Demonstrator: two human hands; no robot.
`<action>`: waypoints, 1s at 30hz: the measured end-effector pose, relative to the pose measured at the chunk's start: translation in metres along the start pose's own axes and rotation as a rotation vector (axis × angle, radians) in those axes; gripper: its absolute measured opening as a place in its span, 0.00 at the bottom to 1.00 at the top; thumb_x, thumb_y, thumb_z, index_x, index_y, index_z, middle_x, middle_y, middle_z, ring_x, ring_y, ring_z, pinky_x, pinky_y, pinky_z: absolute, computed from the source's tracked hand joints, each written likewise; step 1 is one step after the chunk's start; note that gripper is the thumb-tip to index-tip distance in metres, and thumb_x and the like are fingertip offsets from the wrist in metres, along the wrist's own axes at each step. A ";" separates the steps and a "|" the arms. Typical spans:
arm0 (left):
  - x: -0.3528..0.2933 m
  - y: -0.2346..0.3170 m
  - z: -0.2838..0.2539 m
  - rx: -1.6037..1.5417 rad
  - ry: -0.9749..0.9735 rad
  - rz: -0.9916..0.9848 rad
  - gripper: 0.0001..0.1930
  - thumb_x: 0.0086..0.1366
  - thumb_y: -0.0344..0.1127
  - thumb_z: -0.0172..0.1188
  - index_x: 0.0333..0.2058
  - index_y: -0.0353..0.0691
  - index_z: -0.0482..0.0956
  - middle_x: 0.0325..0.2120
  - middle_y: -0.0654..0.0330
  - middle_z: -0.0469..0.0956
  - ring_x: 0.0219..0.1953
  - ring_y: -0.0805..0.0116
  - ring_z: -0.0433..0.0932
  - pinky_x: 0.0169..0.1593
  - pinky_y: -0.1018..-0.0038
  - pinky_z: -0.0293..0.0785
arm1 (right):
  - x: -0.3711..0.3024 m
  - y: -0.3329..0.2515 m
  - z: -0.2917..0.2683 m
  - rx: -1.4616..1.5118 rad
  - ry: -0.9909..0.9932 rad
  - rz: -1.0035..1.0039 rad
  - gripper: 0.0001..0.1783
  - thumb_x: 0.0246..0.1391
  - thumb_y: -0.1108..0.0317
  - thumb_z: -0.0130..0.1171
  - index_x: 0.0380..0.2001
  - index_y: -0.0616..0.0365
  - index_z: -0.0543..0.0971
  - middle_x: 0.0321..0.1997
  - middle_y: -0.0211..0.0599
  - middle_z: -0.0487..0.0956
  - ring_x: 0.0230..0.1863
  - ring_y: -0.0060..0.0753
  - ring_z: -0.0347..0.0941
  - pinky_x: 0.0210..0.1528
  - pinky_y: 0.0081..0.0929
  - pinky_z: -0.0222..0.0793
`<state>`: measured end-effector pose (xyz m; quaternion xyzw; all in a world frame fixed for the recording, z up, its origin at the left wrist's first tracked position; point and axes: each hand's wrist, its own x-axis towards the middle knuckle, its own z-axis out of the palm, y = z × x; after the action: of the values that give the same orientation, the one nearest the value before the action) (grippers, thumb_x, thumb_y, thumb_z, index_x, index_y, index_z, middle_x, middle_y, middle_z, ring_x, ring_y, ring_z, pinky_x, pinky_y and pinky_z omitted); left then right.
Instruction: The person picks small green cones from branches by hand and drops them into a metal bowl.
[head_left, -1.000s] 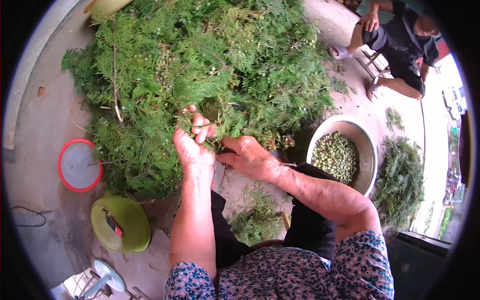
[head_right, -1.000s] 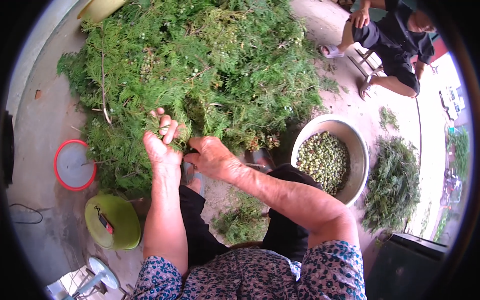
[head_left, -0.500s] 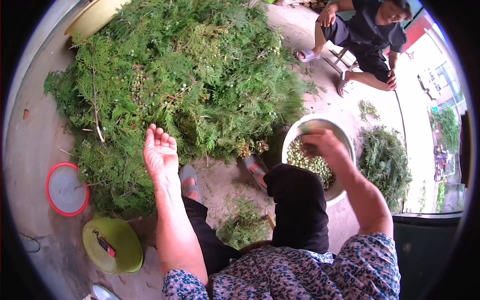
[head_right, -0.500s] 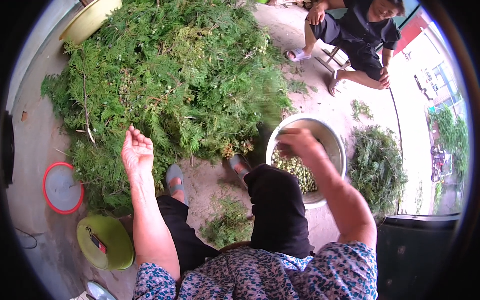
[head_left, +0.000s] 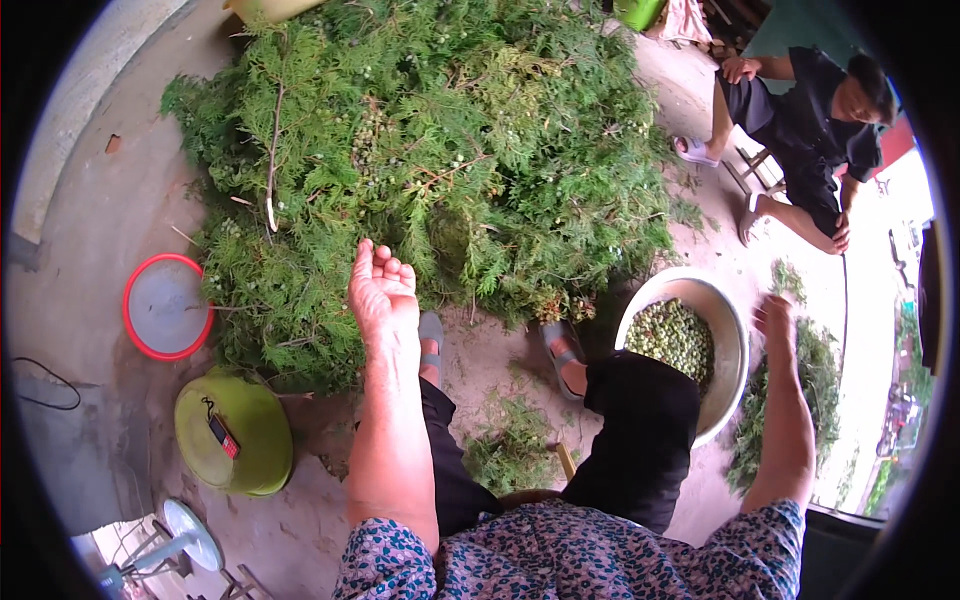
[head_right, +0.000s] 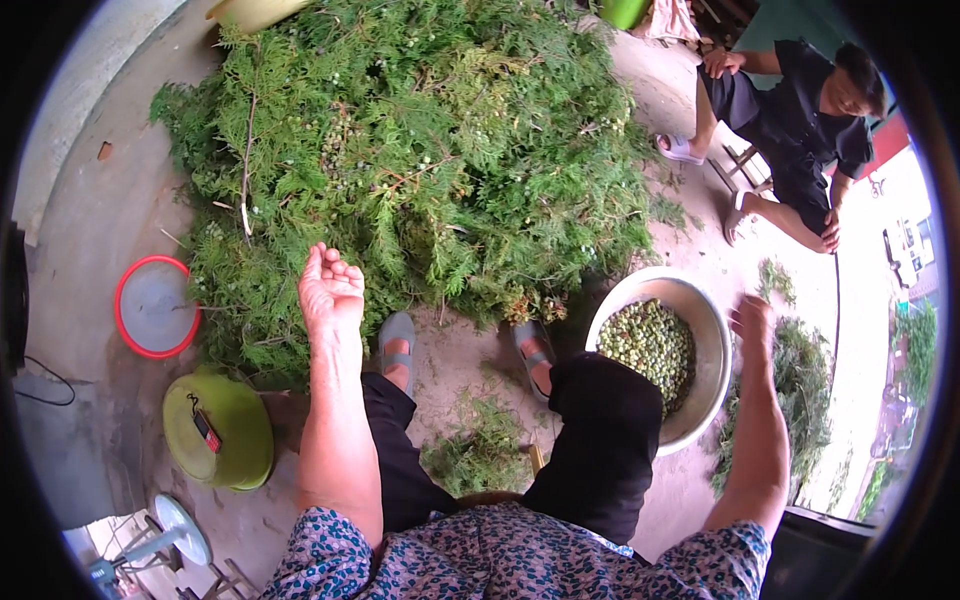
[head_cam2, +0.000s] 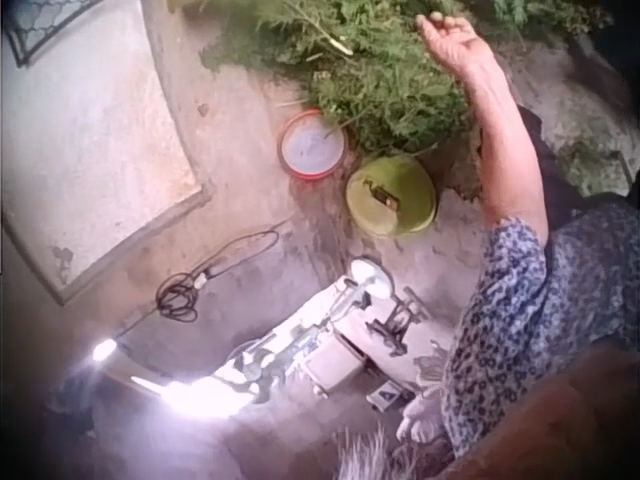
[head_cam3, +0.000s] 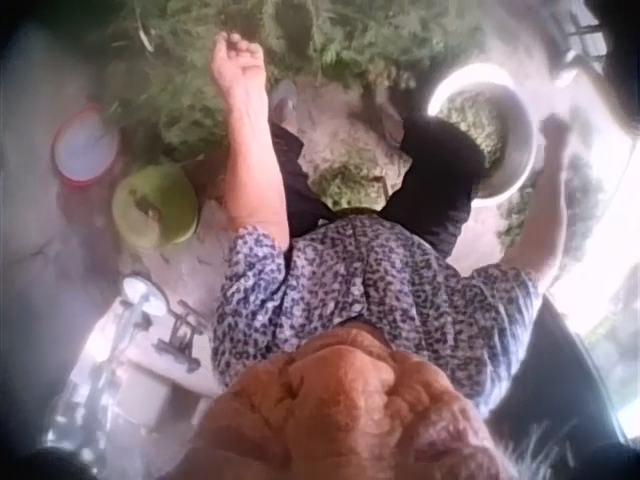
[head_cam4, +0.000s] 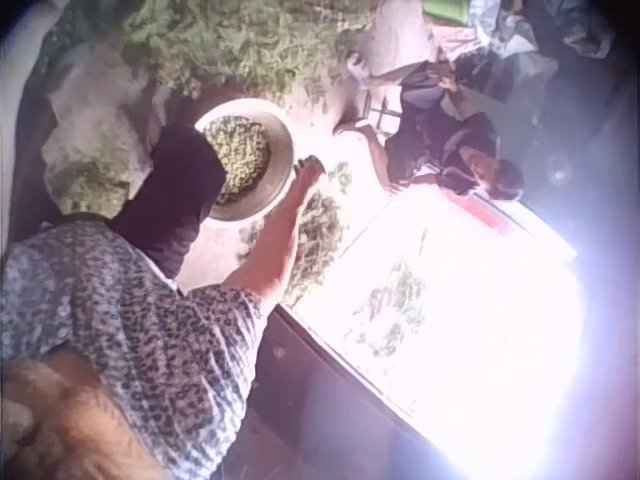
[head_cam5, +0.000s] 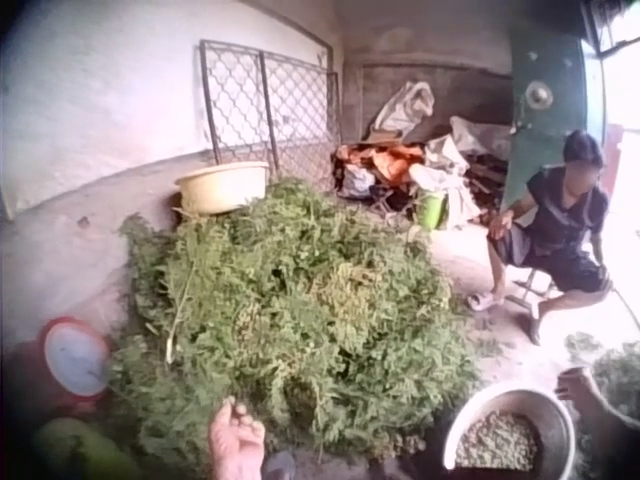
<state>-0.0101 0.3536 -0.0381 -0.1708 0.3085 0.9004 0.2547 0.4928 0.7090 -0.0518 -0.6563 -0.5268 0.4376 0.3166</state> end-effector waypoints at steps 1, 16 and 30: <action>-0.004 0.001 0.003 0.007 0.004 -0.005 0.06 0.61 0.39 0.53 0.28 0.45 0.73 0.18 0.70 0.71 0.18 0.79 0.64 0.26 0.79 0.64 | -0.005 -0.003 0.047 0.020 -0.156 -0.056 0.16 0.48 0.63 0.52 0.42 0.54 0.73 0.32 0.32 0.75 0.29 0.26 0.71 0.28 0.25 0.69; -0.030 -0.005 0.013 0.104 0.045 -0.096 0.09 0.61 0.39 0.54 0.38 0.45 0.72 0.21 0.69 0.68 0.17 0.79 0.59 0.26 0.79 0.60 | -0.105 -0.062 0.549 -0.542 -0.598 -1.160 0.24 0.39 0.83 0.45 0.45 0.63 0.68 0.44 0.53 0.71 0.43 0.53 0.69 0.44 0.39 0.67; -0.028 0.002 0.009 0.052 -0.016 -0.140 0.11 0.60 0.36 0.55 0.41 0.44 0.73 0.23 0.67 0.70 0.22 0.79 0.65 0.27 0.81 0.62 | -0.124 -0.077 0.555 -0.664 -0.502 -1.208 0.08 0.39 0.72 0.52 0.28 0.54 0.77 0.45 0.44 0.67 0.43 0.48 0.66 0.40 0.38 0.68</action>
<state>0.0103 0.3483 -0.0173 -0.1782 0.3171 0.8734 0.3239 -0.0510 0.5826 -0.1859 -0.1928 -0.9582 0.1413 0.1570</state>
